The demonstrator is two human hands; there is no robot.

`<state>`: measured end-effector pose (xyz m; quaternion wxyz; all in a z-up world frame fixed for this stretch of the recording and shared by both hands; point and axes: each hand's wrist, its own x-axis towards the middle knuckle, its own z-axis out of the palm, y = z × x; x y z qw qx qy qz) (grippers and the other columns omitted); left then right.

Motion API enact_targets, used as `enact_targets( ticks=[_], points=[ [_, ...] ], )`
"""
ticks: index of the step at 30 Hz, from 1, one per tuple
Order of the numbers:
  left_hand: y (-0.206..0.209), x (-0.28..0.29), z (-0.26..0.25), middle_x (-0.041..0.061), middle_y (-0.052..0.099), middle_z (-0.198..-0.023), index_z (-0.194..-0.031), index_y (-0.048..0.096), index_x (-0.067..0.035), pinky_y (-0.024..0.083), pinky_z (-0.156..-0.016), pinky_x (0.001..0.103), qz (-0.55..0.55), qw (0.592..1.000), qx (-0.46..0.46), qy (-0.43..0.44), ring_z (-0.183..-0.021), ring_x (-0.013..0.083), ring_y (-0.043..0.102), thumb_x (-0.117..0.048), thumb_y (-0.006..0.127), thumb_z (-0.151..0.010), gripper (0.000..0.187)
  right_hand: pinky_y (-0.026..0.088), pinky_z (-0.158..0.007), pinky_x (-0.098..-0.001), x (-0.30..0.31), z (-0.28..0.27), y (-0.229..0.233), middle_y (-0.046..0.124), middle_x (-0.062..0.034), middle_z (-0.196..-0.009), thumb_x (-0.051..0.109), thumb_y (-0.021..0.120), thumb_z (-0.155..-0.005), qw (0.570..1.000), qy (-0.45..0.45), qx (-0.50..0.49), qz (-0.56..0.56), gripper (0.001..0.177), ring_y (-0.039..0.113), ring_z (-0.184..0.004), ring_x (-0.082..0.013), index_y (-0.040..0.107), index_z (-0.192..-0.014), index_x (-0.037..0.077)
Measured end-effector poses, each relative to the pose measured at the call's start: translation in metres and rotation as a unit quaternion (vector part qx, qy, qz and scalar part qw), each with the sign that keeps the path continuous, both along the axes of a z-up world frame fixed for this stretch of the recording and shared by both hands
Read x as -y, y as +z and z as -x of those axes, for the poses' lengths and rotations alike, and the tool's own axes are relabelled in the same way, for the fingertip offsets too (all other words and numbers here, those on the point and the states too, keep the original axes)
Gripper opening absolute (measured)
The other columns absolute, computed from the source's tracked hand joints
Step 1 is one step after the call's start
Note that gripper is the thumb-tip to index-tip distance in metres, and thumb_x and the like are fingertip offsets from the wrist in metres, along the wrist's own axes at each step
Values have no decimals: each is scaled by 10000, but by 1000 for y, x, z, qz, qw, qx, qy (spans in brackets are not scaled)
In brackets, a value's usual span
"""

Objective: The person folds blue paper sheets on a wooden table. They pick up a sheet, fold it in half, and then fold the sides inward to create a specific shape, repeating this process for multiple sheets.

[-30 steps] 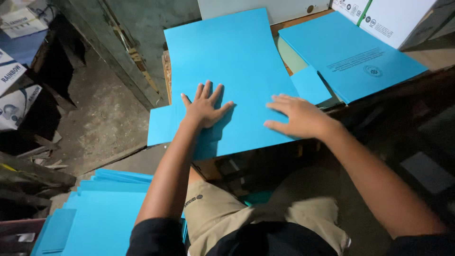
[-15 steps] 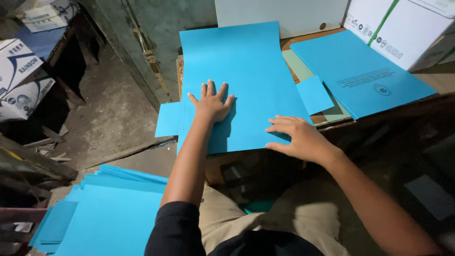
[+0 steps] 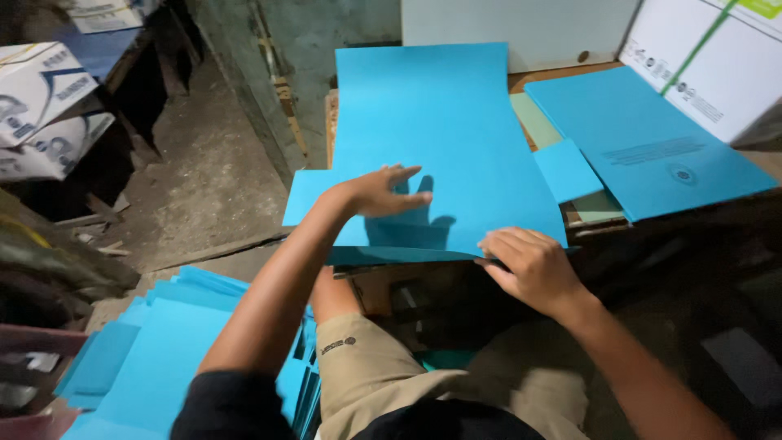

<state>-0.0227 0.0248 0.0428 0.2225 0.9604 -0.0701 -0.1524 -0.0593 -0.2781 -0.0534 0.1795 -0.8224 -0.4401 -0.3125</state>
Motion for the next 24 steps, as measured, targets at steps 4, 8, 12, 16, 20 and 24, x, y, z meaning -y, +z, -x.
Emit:
enact_targets(
  ticks=[4, 8, 12, 16, 20, 24],
  points=[
    [18, 8, 37, 135, 189, -1727, -1639, 286, -310, 189, -1239, 675, -103, 994, -19, -37, -1594, 383, 153, -850, 501, -799, 1022, 591, -875, -387, 3, 6, 20, 756, 20, -1020, 172, 815, -842, 999, 17, 34, -2, 169, 731, -1079, -213, 692, -958, 177],
    [9, -6, 35, 209, 279, -1673, -1631, 325, -275, 225, -1181, 731, -127, 991, 37, 7, -1551, 434, 242, -831, 385, -888, 930, 600, -925, -402, 11, 1, 6, 767, 26, -1000, 174, 811, -848, 999, 2, 52, -10, 152, 743, -1075, -218, 709, -962, 173],
    [-34, -37, -21, 329, 450, -1522, -1617, 360, -137, 409, -1090, 658, -165, 966, 141, 139, -1415, 488, 464, -826, 342, -945, 963, 598, -920, -402, 18, -4, -36, 780, 11, -1037, 105, 804, -830, 996, 36, 50, -65, 146, 748, -1059, -257, 665, -861, 136],
    [-75, -67, -91, 351, 472, -1464, -1628, 281, -72, 507, -984, 629, -93, 961, 168, 200, -1313, 508, 558, -792, 427, -937, 1009, 609, -893, -388, 21, -4, -36, 786, 34, -998, 96, 800, -828, 995, 35, 43, -82, 167, 757, -1018, -243, 643, -813, 150],
    [-83, -73, -118, 306, 587, -1313, -1527, 369, 5, 532, -935, 643, -28, 927, 221, 301, -1214, 526, 597, -547, 775, -844, 967, 613, -858, -366, 19, -6, -24, 787, 42, -973, 88, 785, -841, 995, 40, 42, -78, 165, 763, -995, -228, 639, -803, 155],
    [-92, -77, -118, 242, 663, -1209, -1537, 382, -40, 541, -925, 591, -44, 914, 232, 330, -1207, 450, 600, -542, 820, -833, 970, 609, -826, -365, 22, -5, -26, 782, 48, -964, 94, 793, -821, 997, 33, 25, -69, 166, 762, -1001, -223, 644, -814, 169]
  ],
)
